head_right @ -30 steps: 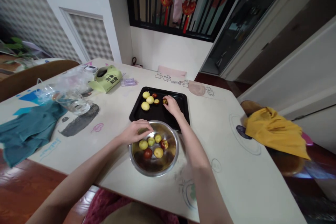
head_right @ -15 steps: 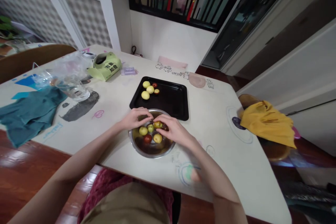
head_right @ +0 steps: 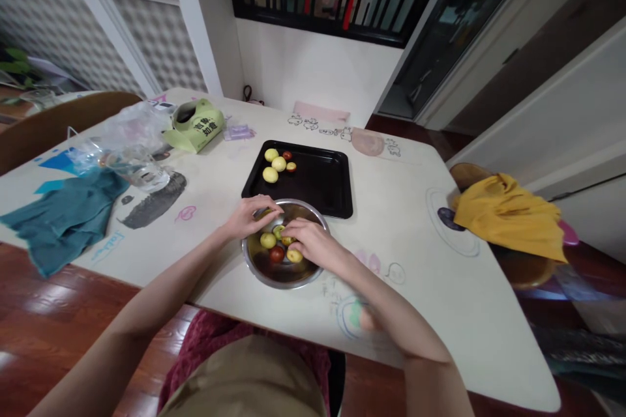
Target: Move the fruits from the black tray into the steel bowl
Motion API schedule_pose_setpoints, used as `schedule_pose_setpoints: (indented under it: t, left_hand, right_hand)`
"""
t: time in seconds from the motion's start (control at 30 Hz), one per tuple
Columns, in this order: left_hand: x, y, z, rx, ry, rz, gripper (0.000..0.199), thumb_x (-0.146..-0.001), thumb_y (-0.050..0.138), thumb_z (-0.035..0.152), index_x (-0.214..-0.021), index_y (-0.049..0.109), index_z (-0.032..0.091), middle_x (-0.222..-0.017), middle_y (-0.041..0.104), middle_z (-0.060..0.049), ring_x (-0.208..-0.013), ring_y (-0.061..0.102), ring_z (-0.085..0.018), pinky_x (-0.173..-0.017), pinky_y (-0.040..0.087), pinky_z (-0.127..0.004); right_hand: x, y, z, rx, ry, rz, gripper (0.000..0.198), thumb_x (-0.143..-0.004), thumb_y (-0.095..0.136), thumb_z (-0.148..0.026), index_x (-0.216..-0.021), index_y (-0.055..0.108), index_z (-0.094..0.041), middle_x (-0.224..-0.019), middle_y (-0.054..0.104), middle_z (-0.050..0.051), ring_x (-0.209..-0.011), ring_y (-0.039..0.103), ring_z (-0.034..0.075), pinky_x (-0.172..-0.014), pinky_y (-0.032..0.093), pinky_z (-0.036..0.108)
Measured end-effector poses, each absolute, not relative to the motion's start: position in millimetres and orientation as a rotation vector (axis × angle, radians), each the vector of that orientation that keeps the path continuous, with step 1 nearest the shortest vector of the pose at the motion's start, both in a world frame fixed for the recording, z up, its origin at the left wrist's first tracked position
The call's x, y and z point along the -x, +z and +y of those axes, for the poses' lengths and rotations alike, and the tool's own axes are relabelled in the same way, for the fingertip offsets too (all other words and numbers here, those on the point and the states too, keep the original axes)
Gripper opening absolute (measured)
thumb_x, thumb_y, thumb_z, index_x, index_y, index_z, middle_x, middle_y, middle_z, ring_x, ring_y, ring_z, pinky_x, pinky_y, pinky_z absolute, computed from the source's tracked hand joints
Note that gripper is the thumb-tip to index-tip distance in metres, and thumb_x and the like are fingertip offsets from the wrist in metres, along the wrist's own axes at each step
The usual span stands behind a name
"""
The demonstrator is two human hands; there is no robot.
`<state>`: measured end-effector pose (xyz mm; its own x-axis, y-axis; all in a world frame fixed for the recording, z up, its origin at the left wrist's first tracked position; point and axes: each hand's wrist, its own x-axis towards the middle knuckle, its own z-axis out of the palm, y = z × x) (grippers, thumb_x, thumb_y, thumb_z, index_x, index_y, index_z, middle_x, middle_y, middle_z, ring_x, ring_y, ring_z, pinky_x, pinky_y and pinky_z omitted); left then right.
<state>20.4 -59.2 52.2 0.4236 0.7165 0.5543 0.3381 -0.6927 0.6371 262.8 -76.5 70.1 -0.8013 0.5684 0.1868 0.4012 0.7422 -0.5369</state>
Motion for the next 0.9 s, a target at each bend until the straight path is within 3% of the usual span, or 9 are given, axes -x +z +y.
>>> schedule_pose_setpoints:
  t: [0.47,0.67,0.8,0.9]
  left_hand:
    - [-19,54,-59,-2.275,1.129,0.893,0.027,-0.106,0.059,0.037,-0.096,0.075,0.017,-0.089,0.079,-0.007,-0.082,0.071,-0.018,-0.082,0.055,-0.032]
    - [-20,54,-60,-2.257,1.164,0.882,0.027,-0.105,0.06,0.036,-0.096,0.076,0.017,-0.089,0.079,-0.007,-0.082,0.072,-0.018,-0.083,0.056,-0.032]
    - [-20,53,-59,-2.224,1.225,0.911,0.026,-0.105,0.06,0.036,-0.096,0.075,0.017,-0.089,0.078,-0.007,-0.082,0.072,-0.018,-0.081,0.056,-0.032]
    - [-20,51,-57,-2.217,1.307,0.949,0.025,-0.106,0.058,0.034,-0.095,0.074,0.018,-0.09,0.077,-0.007,-0.084,0.071,-0.018,-0.081,0.056,-0.032]
  right_hand:
    - [-257,66,-79,0.797,0.596,-2.627,0.018,-0.089,0.075,-0.004,-0.101,0.077,-0.018,-0.105,0.079,0.009,-0.104,0.074,0.026,-0.096,0.06,0.041]
    - [-265,72,-72,0.759,0.531,-2.552,0.01,-0.099,0.07,-0.019,-0.106,0.076,-0.019,-0.104,0.079,0.009,-0.102,0.073,0.025,-0.093,0.061,0.041]
    - [-279,67,-74,0.78,0.442,-2.329,0.017,-0.106,0.062,-0.031,-0.112,0.076,-0.023,-0.11,0.078,0.01,-0.106,0.072,0.026,-0.096,0.06,0.046]
    - [-297,50,-84,0.795,0.39,-2.129,0.025,-0.109,0.051,-0.027,-0.115,0.075,-0.024,-0.114,0.078,0.011,-0.109,0.071,0.026,-0.096,0.061,0.048]
